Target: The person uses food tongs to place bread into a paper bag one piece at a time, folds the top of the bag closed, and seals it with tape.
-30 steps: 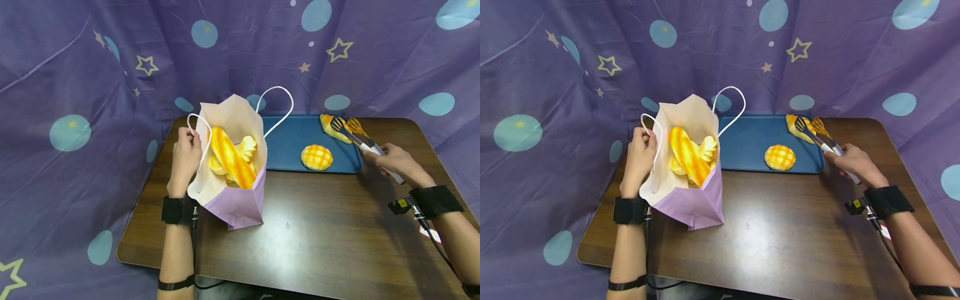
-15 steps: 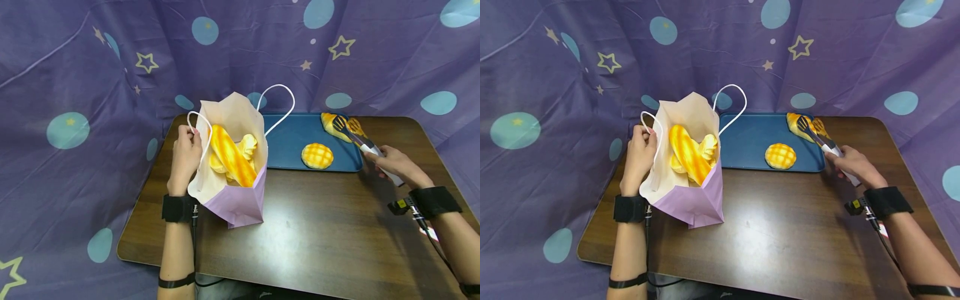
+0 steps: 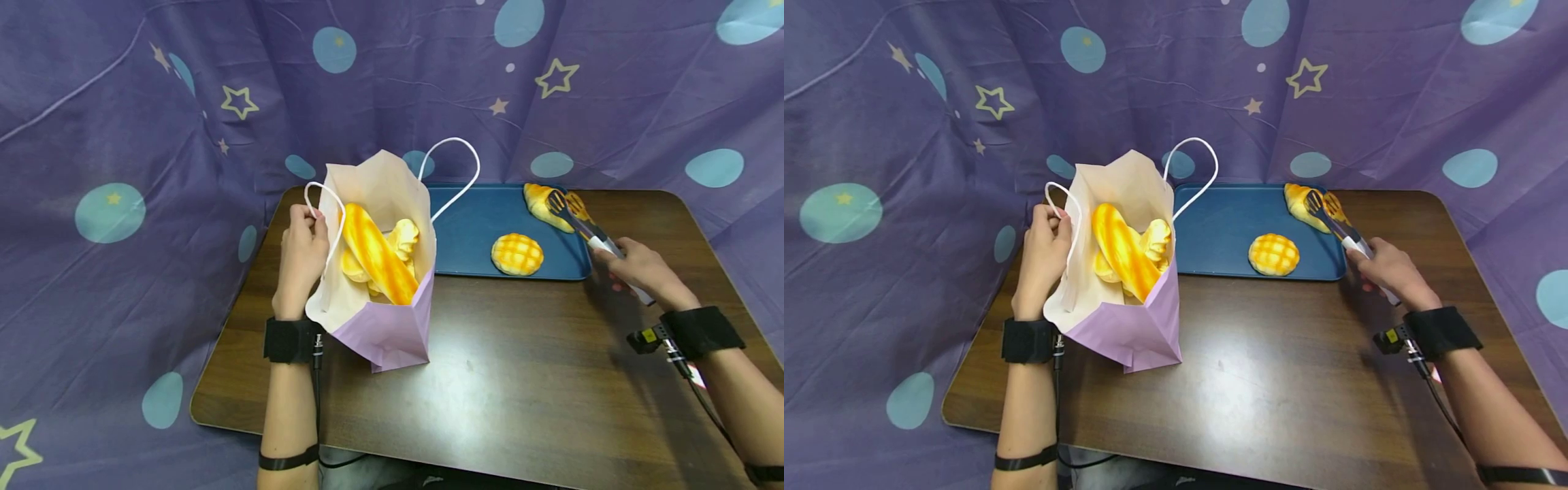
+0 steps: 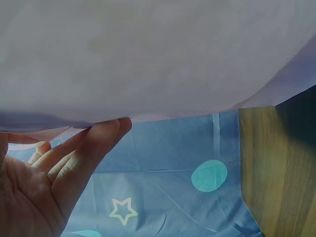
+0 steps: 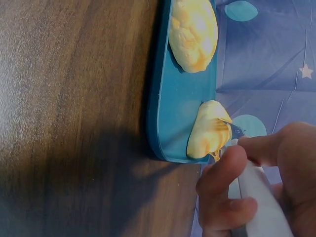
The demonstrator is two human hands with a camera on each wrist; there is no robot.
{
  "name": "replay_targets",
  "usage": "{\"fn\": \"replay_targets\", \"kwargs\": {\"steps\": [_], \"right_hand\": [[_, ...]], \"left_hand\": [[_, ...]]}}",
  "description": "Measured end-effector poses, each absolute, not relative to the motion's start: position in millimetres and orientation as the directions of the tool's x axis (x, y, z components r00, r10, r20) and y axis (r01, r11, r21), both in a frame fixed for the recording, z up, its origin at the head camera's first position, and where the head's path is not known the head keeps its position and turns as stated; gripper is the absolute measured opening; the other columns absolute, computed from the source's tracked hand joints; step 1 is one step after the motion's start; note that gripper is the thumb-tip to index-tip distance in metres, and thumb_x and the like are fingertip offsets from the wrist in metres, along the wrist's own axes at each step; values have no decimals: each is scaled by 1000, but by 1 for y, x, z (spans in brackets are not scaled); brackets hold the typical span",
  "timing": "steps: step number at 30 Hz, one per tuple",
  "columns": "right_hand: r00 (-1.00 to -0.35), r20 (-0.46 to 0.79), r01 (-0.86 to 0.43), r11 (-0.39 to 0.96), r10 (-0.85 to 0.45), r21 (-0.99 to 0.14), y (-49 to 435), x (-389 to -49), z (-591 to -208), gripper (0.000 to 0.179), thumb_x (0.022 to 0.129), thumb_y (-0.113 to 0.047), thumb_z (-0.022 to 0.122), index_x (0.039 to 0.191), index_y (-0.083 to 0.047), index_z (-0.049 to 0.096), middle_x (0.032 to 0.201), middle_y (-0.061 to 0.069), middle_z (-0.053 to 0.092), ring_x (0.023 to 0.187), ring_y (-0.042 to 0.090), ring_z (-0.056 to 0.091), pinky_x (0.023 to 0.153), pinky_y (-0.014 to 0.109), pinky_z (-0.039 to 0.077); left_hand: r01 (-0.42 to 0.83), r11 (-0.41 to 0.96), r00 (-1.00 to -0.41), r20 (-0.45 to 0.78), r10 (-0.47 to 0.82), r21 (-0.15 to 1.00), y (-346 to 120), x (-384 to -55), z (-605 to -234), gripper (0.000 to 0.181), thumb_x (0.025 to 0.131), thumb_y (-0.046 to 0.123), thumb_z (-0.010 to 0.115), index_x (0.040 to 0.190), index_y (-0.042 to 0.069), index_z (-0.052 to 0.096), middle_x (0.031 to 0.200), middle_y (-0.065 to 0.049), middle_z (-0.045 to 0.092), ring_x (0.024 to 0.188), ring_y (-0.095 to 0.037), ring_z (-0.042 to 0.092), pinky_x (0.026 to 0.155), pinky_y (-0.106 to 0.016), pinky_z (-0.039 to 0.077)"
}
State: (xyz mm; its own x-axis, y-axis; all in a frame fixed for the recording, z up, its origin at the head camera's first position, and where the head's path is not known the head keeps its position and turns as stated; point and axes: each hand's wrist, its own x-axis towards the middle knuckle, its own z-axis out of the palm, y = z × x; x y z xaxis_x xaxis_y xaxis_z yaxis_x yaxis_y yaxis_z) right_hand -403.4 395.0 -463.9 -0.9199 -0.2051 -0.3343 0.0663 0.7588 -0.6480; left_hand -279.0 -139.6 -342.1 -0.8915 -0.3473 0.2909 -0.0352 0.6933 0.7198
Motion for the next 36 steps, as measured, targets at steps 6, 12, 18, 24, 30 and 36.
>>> {"fn": "replay_targets", "kwargs": {"steps": [6, 12, 18, 24, 30, 36], "right_hand": [[-921, -331, 72, 745, -206, -663, 395, -399, -462, 75, 101, -57, 42, 138, 8, 33, 76, 10, 59, 62, 25, 62, 47, 38, 47], [-935, -288, 53, 724, -206, -688, 392, -394, -456, 69, 103, -53, 43, 138, 6, 36, 79, 11, 61, 61, 22, 61, 47, 38, 48], [-945, -244, 17, 711, -218, -703, 385, -388, -433, 69, 101, -60, 42, 133, 1, 39, 76, 10, 61, 59, 24, 58, 47, 40, 48], [-954, -165, -59, 699, -249, -712, 369, -379, -397, 64, 101, -58, 43, 132, -2, 42, 85, 17, 58, 60, 26, 59, 47, 40, 47], [-959, -84, -135, 697, -270, -704, 351, -368, -366, 58, 103, -53, 45, 134, -4, 42, 83, 16, 57, 57, 26, 60, 44, 39, 47], [-951, 2, -223, 681, -309, -698, 340, -357, -344, 48, 105, -43, 47, 132, -4, 44, 79, 15, 57, 52, 24, 59, 41, 38, 46]], "left_hand": [[-38, 692, -894, 285, -346, 721, -140, -280, -342, 20, 104, 16, 48, 116, 0, 50, 118, -21, 70, 110, -36, 66, 94, -50, 47], [-38, 692, -897, 280, -342, 721, -139, -281, -342, 21, 104, 16, 47, 117, 0, 50, 119, -21, 70, 110, -35, 66, 94, -50, 47], [-45, 689, -896, 276, -348, 723, -139, -280, -342, 20, 104, 16, 48, 116, 0, 49, 119, -21, 70, 112, -35, 66, 96, -49, 47], [-45, 689, -894, 278, -351, 723, -139, -279, -341, 20, 104, 16, 48, 116, 0, 49, 119, -21, 69, 112, -35, 65, 96, -48, 47], [-54, 686, -893, 272, -358, 725, -139, -279, -341, 20, 104, 16, 48, 116, 0, 50, 120, -21, 69, 114, -35, 65, 97, -49, 47], [-55, 686, -895, 269, -357, 726, -138, -278, -341, 21, 104, 17, 48, 117, 1, 50, 121, -21, 69, 113, -35, 65, 97, -49, 47]]}}
